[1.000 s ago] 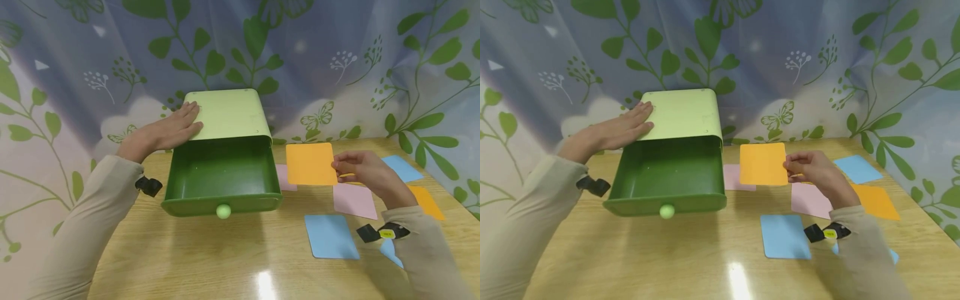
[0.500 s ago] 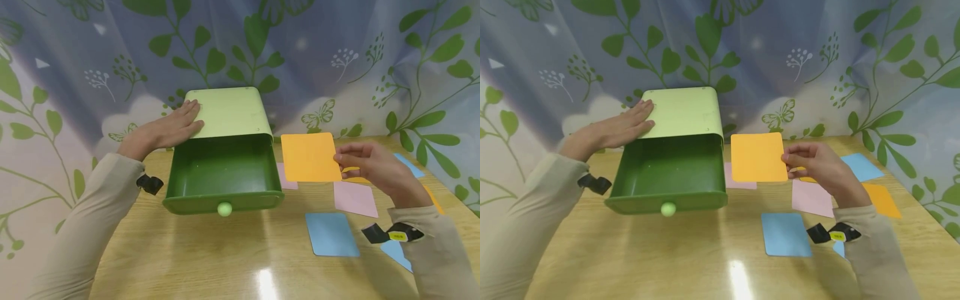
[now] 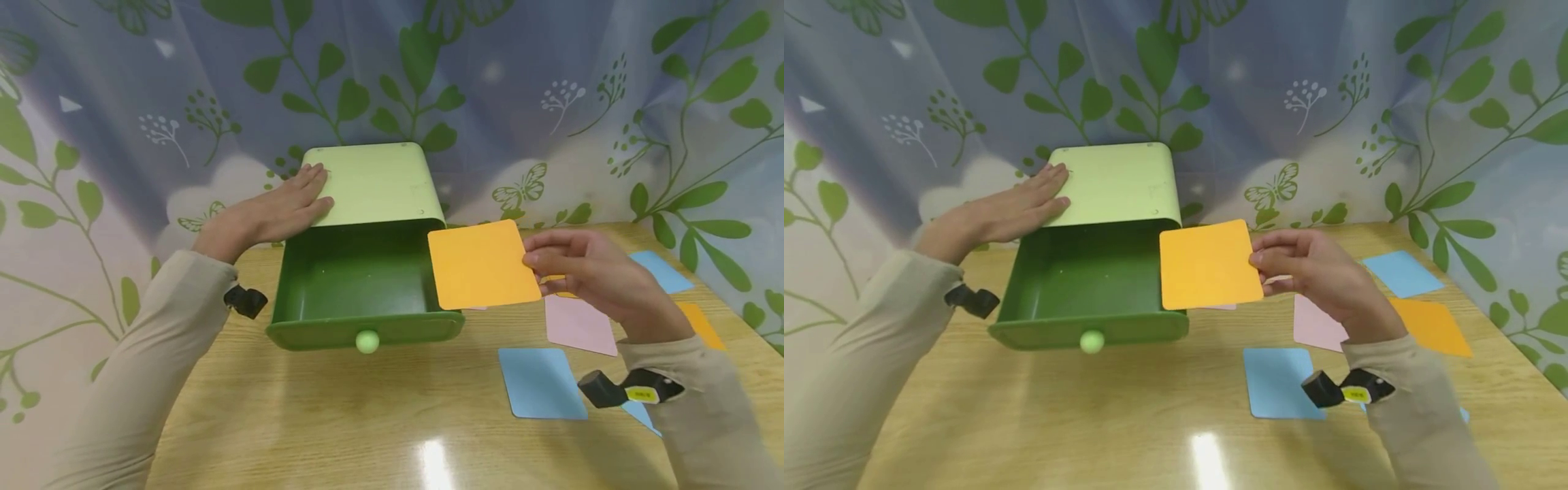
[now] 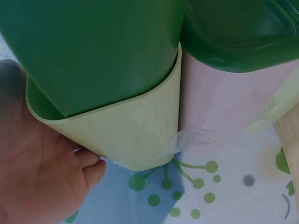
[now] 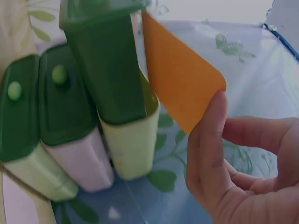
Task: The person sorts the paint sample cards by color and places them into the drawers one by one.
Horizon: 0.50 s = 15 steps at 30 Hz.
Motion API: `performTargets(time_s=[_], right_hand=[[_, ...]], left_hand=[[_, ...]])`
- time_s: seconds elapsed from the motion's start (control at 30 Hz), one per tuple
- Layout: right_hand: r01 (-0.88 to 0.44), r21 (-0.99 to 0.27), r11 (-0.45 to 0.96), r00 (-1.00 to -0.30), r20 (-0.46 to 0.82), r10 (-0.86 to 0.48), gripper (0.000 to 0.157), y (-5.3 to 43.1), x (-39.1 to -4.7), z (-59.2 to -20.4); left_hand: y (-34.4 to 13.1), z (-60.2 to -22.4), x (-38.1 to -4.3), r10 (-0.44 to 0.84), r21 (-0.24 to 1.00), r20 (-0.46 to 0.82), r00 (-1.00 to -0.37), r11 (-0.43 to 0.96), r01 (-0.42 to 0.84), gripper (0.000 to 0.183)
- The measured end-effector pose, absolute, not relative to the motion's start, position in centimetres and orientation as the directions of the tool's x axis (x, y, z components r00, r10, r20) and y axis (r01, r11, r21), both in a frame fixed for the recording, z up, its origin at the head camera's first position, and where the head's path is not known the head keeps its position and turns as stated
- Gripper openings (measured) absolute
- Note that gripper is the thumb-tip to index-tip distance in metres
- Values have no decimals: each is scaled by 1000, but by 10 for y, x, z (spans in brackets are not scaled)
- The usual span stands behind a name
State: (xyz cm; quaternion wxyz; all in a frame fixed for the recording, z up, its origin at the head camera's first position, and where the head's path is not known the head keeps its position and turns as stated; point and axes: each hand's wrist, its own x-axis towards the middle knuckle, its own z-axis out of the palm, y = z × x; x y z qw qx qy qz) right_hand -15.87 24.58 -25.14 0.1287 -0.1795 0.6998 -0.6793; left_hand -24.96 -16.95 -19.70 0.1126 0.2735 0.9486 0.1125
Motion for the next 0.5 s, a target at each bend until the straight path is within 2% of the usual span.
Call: performTargets(time_s=[0.23,0.5], right_hand=[[-55,-995,78,-908,18,-419,13,212,-154,-242],[-44,-984,175,-900,-37,-435,28,176,-152,-228]], left_hand=[[-170,-197,-251,544,270,-148,-826,826,495,71],[-169,-197,-249,546,285,-149,-824,822,493,70]])
